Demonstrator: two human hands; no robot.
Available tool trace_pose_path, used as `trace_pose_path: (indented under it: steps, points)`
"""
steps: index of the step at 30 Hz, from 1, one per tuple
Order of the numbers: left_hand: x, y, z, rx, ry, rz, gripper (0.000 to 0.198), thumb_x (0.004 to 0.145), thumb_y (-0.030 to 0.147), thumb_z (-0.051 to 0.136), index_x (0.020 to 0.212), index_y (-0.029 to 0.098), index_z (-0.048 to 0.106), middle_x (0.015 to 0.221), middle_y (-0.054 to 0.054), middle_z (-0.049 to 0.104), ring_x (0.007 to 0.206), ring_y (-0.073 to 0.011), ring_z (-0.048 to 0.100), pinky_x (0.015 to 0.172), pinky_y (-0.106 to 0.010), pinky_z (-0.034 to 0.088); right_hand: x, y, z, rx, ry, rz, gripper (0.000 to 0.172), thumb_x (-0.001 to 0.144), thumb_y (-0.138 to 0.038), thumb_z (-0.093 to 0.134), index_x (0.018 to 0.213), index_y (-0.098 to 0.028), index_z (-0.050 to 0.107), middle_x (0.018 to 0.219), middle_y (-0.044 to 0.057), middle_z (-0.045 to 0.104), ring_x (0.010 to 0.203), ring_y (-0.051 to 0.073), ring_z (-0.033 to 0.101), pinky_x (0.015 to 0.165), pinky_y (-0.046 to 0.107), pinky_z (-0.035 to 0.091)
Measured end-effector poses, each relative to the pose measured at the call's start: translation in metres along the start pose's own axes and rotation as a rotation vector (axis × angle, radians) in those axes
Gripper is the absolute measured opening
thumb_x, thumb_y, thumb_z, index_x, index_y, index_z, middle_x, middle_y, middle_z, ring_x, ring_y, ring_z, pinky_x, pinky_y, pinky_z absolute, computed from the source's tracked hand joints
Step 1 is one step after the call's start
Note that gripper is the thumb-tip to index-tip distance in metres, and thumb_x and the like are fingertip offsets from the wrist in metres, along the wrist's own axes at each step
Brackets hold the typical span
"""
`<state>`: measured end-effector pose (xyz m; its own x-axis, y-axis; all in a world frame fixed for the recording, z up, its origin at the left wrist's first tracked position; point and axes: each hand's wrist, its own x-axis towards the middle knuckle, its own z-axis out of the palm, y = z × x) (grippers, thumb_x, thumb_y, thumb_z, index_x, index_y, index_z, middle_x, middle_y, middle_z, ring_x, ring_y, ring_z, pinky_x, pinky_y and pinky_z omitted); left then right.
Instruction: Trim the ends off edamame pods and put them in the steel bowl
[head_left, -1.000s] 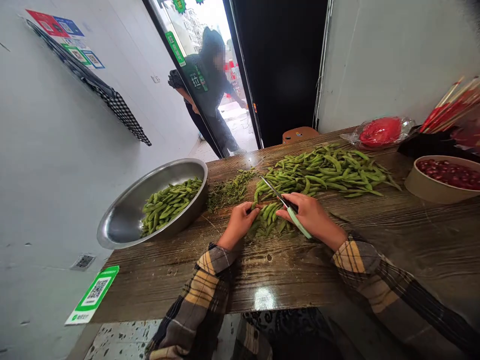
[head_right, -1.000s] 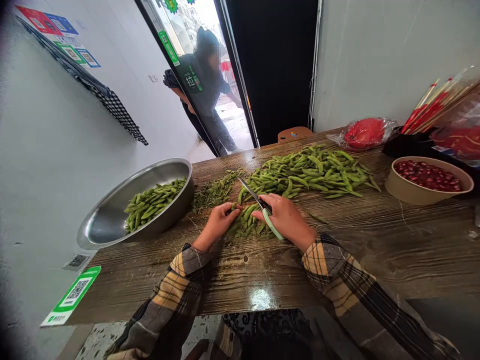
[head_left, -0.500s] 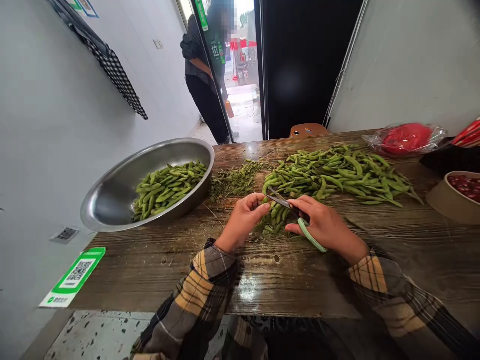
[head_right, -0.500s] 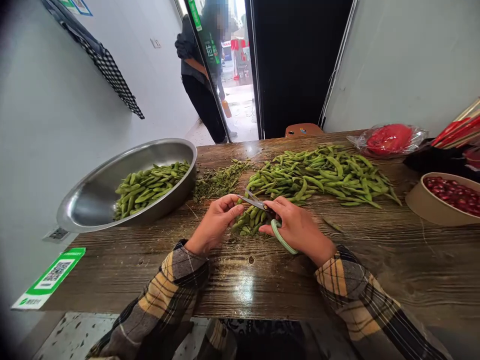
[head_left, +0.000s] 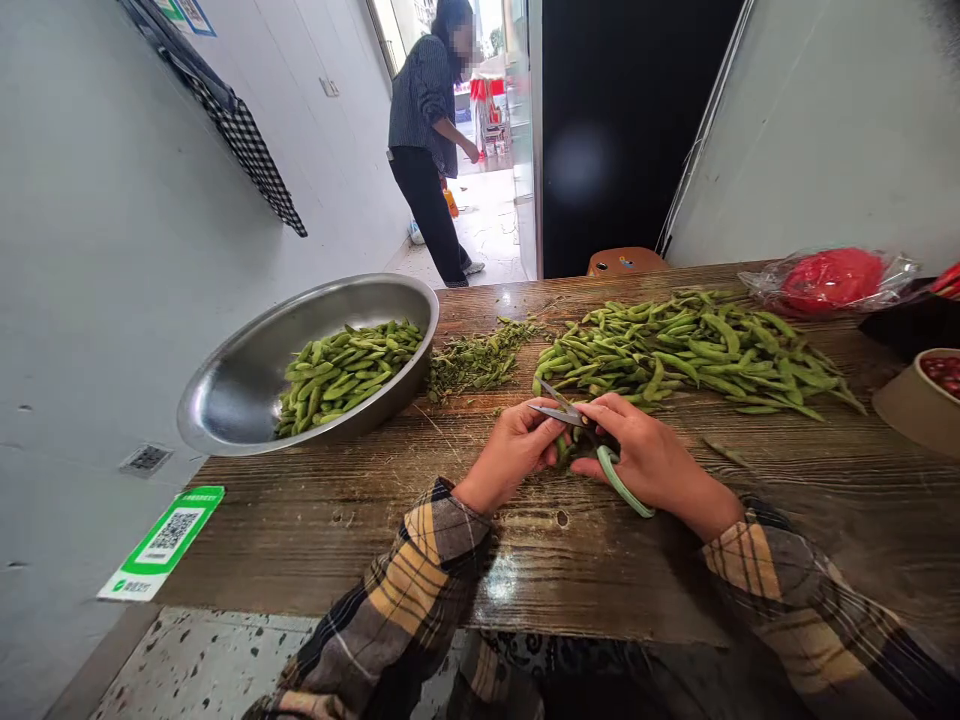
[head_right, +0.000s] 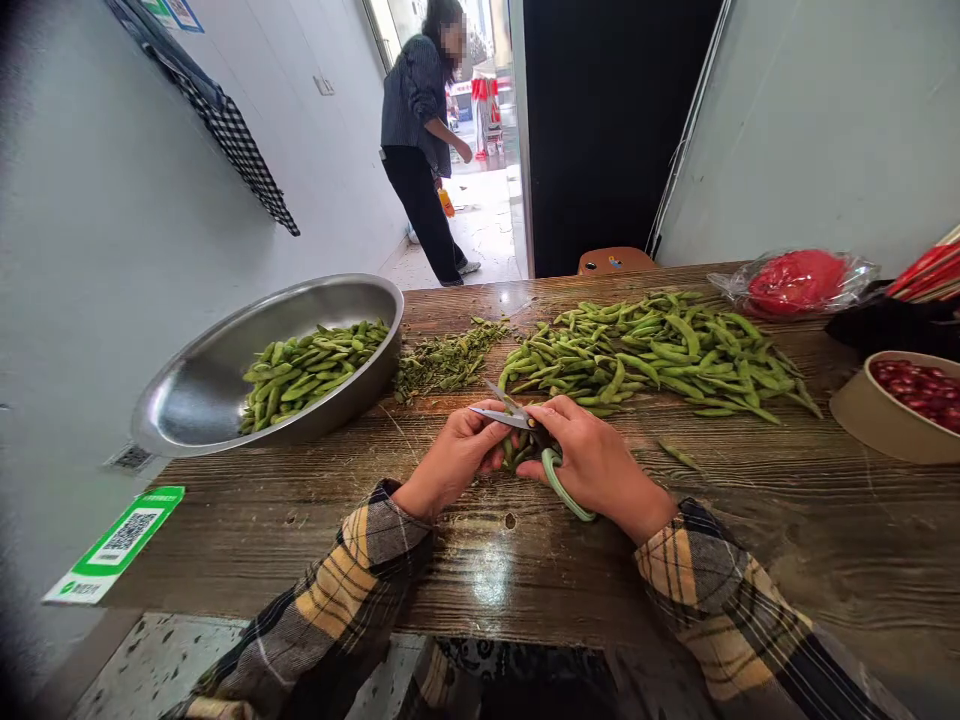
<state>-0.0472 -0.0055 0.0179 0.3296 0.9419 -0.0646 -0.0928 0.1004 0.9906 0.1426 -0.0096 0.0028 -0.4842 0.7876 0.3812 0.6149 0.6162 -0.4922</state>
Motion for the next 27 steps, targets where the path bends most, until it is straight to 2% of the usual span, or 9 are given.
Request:
trace_pose_path:
  steps: [5,10,12,16,20,23,27]
  points:
    - [-0.001,-0.004,0.003,-0.161,-0.056,-0.064,0.032,0.078,0.044,0.066,0.09,0.015,0.059,0.066,0.003,0.057,0.043,-0.0053,0.049,0.038,-0.018,0.037,0.0,0.0,0.002,-0.004,0.013,-0.017,0.048,0.082,-0.036,0.066,0.125,-0.021,0.051,0.106,0.009,0.06,0.092,0.024,0.062,0.077,0.036,0.053]
    - [-0.002,-0.001,0.004,-0.147,-0.072,-0.072,0.029,0.079,0.041,0.066,0.089,0.014,0.059,0.065,0.002,0.058,0.045,-0.0058,0.051,0.039,-0.017,0.039,-0.002,0.001,-0.001,-0.099,-0.003,0.007,0.041,0.087,-0.034,0.061,0.124,-0.018,0.053,0.101,0.009,0.063,0.086,0.023,0.064,0.071,0.034,0.053]
    - [-0.001,0.0,0.004,-0.102,-0.036,-0.057,0.028,0.078,0.038,0.068,0.089,0.013,0.062,0.065,0.002,0.058,0.047,-0.0059,0.051,0.04,-0.017,0.04,-0.003,0.003,-0.004,-0.123,-0.009,0.033,0.042,0.087,-0.038,0.061,0.123,-0.018,0.055,0.101,0.008,0.064,0.085,0.023,0.065,0.07,0.034,0.053]
    - [0.001,0.002,0.001,-0.098,0.122,-0.011,0.026,0.072,0.033,0.074,0.083,0.011,0.065,0.063,0.002,0.057,0.05,-0.0057,0.051,0.044,-0.017,0.041,-0.003,0.008,-0.01,-0.099,0.058,0.099,0.046,0.085,-0.045,0.061,0.123,-0.019,0.055,0.105,0.009,0.064,0.086,0.023,0.065,0.075,0.036,0.053]
    - [0.002,0.007,-0.003,-0.259,0.173,-0.058,0.025,0.068,0.028,0.076,0.083,0.011,0.065,0.068,0.001,0.061,0.055,-0.0069,0.056,0.051,-0.019,0.048,-0.002,0.01,-0.013,-0.071,0.085,0.114,0.05,0.083,-0.045,0.063,0.126,-0.021,0.052,0.107,0.01,0.063,0.083,0.023,0.065,0.076,0.038,0.054]
    - [0.003,0.009,-0.007,-0.417,0.209,-0.081,0.025,0.066,0.023,0.078,0.083,0.012,0.063,0.071,0.001,0.063,0.061,-0.0075,0.061,0.059,-0.019,0.052,-0.002,0.008,-0.013,-0.056,0.061,0.081,0.054,0.082,-0.045,0.064,0.129,-0.023,0.051,0.112,0.011,0.062,0.091,0.025,0.064,0.077,0.039,0.055]
    - [0.005,0.009,-0.011,-0.546,0.245,-0.097,0.023,0.067,0.015,0.077,0.084,0.013,0.061,0.072,0.002,0.063,0.064,-0.0064,0.063,0.061,-0.015,0.053,-0.001,0.002,-0.012,-0.071,0.04,0.06,0.056,0.082,-0.046,0.065,0.13,-0.023,0.049,0.114,0.011,0.06,0.097,0.027,0.063,0.079,0.04,0.054]
